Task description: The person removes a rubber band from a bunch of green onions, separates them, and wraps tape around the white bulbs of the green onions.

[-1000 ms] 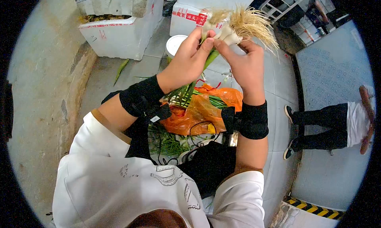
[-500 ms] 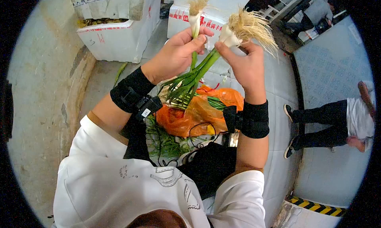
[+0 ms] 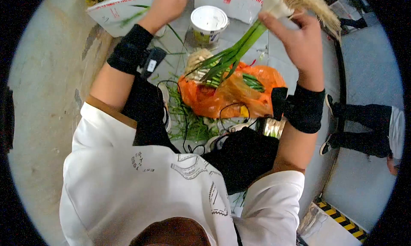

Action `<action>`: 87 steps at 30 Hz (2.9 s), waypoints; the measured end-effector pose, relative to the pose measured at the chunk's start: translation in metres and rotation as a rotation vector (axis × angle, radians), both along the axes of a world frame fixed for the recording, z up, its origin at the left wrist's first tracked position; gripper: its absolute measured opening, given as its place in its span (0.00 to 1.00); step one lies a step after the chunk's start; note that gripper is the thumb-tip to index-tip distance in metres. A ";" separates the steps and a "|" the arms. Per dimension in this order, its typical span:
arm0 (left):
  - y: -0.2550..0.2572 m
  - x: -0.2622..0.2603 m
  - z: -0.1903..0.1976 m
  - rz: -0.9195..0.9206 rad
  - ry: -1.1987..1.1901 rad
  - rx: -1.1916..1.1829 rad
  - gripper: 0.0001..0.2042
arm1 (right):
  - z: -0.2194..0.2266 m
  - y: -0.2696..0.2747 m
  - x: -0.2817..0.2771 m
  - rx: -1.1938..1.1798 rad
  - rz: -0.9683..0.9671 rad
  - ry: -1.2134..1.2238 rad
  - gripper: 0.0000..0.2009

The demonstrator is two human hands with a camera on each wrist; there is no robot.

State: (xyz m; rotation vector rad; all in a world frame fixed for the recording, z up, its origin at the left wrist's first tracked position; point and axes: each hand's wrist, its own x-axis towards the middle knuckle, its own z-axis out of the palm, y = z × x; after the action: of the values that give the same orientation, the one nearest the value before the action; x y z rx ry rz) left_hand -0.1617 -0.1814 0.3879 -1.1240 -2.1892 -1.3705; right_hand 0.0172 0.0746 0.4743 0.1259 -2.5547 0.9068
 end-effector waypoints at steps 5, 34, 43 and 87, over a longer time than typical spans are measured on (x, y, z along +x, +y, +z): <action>-0.017 -0.055 -0.110 0.044 -0.053 -0.583 0.16 | -0.006 0.015 0.003 -0.086 0.050 -0.057 0.12; 0.045 0.121 0.031 -0.608 -0.504 0.463 0.06 | 0.004 -0.026 0.018 -0.220 0.131 0.081 0.23; 0.054 0.137 0.035 -0.509 -0.522 0.769 0.05 | 0.001 -0.041 0.013 -0.418 0.133 0.136 0.22; 0.050 0.112 0.042 -0.612 -0.612 0.629 0.21 | 0.029 -0.047 0.012 -0.227 -0.013 0.096 0.23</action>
State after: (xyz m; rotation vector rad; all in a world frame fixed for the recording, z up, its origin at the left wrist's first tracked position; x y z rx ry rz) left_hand -0.0500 -0.1314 0.4303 -1.2617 -1.5132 -2.7162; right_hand 0.0293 0.0277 0.5037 0.0828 -2.3440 1.1490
